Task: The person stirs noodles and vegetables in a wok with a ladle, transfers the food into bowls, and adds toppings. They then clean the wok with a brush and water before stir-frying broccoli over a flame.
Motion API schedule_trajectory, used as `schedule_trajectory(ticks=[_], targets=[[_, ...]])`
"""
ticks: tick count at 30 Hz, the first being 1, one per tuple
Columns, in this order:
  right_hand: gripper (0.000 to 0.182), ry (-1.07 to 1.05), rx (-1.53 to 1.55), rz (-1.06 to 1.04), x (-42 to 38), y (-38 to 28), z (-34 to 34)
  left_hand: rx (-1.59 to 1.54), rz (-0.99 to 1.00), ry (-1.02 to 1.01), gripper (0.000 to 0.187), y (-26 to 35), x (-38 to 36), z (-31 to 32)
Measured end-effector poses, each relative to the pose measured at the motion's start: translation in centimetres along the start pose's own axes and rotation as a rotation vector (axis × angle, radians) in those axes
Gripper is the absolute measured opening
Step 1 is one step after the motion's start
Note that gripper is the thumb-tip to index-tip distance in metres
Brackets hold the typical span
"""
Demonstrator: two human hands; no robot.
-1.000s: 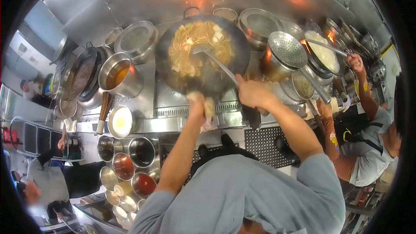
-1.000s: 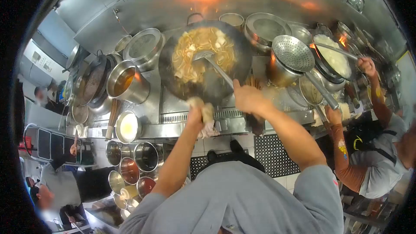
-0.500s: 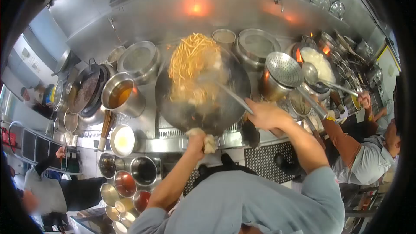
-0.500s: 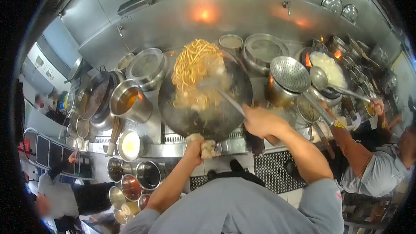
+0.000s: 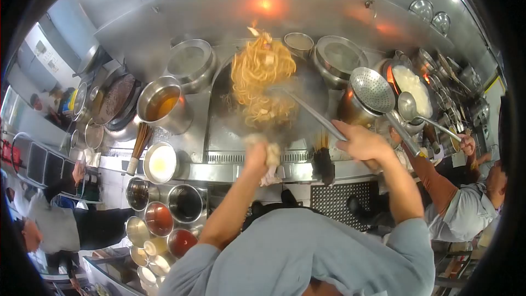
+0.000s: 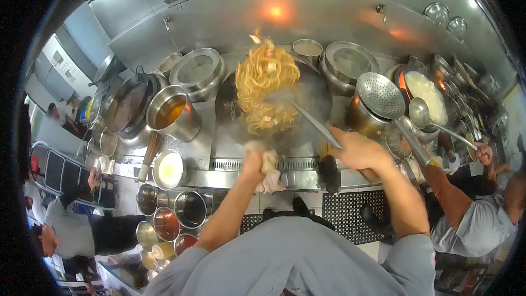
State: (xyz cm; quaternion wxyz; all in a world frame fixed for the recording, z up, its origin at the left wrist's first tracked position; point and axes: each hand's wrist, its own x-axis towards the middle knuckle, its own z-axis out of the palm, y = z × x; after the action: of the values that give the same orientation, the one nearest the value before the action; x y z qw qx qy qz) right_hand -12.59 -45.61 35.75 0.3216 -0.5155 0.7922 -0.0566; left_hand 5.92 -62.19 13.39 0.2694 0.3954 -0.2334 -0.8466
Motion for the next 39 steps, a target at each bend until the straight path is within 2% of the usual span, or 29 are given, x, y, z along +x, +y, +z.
schedule_trajectory(ticks=[2, 4, 5, 7, 8, 10, 11, 13, 14, 16, 19, 21, 23, 24, 25, 26, 28, 30, 31, 34, 36, 38, 39], targets=[[0.06, -0.107, -0.015, 0.035, 0.0, -0.8, -2.1, -0.044, -0.059, -0.167, 0.01, 2.5, 2.8, 0.7], [0.058, -0.164, -0.064, 0.001, 1.9, 0.4, -1.0, -0.027, -0.05, -0.219, 0.01, 2.9, 6.1, 0.5], [0.058, -0.132, -0.119, 0.004, 3.7, 0.3, 0.0, 0.015, 0.006, -0.223, 0.01, 1.8, 7.8, -0.4], [0.048, 0.109, -0.251, -0.011, 9.9, 5.7, 6.8, 0.186, 0.24, -0.235, 0.01, -3.0, 10.3, -3.8], [0.043, 0.245, -0.322, -0.027, 11.7, 7.2, 8.4, 0.014, 0.052, -0.173, 0.011, -2.5, 6.1, -2.6], [0.041, 0.206, 0.259, 0.058, 6.5, 3.1, 6.7, 0.05, 0.104, -0.021, 0.014, -3.5, 1.2, -1.4], [0.036, 0.108, 0.564, 0.075, 6.2, 4.3, 6.9, 0.02, 0.125, -0.008, 0.015, -2.7, 2.0, -0.9], [0.033, 0.069, 0.821, 0.096, 5.9, 5.6, 6.4, -0.031, 0.134, 0.047, 0.018, -2.6, 2.5, -1.5], [0.032, 0.046, 0.956, 0.116, 5.4, 5.7, 6.4, -0.093, 0.153, 0.007, 0.019, -1.2, 4.4, -1.5], [0.025, 0.1, 1.088, 0.162, 4.6, 5.2, 4.9, -0.006, 0.057, -0.143, 0.019, 2.3, 6.9, -2.0], [0.018, 0.179, 1.043, 0.183, 4.6, 5.8, 4.1, 0.181, 0.187, -0.122, 0.029, 3.3, 5.2, -1.5], [0.015, 0.259, 0.923, 0.21, 4.9, 5.6, 4.1, 0.47, 0.421, 0.18, 0.032, 0.3, 2.6, -1.0], [0.014, 0.224, 0.95, 0.258, 6.0, 4.1, 4.9, 0.772, 0.794, 0.266, 0.054, -5.0, 2.6, -3.4], [0.013, 0.208, 0.962, 0.286, 6.8, 3.4, 5.5, 0.763, 0.694, 0.28, 0.059, -6.4, 3.4, -4.4], [0.012, 0.109, 1.16, 0.229, 7.9, 3.1, 6.3, 0.751, 0.586, 0.298, 0.063, -7.8, 4.1, -5.3], [0.012, 0.006, 1.349, 0.166, 8.8, 2.5, 6.5, 0.668, 0.539, 0.254, 0.056, -7.3, 4.2, -4.9], [0.016, -0.113, 1.608, 0.193, 8.9, 1.7, 6.5, 0.503, 0.438, 0.181, 0.041, -6.4, 4.3, -4.1], [0.017, -0.29, 1.847, 0.221, 8.4, 1.4, 6.6, 0.275, 0.339, 0.03, 0.021, -0.2, 0.0, 0.1], [0.014, -0.353, 1.845, 0.157, 8.5, 3.0, 8.2, 0.243, 0.304, -0.002, 0.018, 1.3, -0.7, 0.4], [0.027, -0.251, 1.843, 0.124, 6.3, 5.3, 11.7, 0.064, 0.158, -0.004, 0.02, 0.0, 0.6, -2.5], [0.038, -0.18, 1.826, 0.085, 5.1, 7.1, 15.0, 0.108, 0.143, 0.051, 0.022, -0.5, -0.5, -2.1], [0.047, -0.346, 1.868, 0.133, 6.0, 10.8, 21.6, 0.163, 0.155, 0.056, 0.024, -1.7, 0.1, -3.4], [0.055, -0.369, 1.626, 0.181, 7.6, 12.7, 26.1, 0.17, 0.068, 0.076, 0.025, -1.8, 0.4, -4.4]])
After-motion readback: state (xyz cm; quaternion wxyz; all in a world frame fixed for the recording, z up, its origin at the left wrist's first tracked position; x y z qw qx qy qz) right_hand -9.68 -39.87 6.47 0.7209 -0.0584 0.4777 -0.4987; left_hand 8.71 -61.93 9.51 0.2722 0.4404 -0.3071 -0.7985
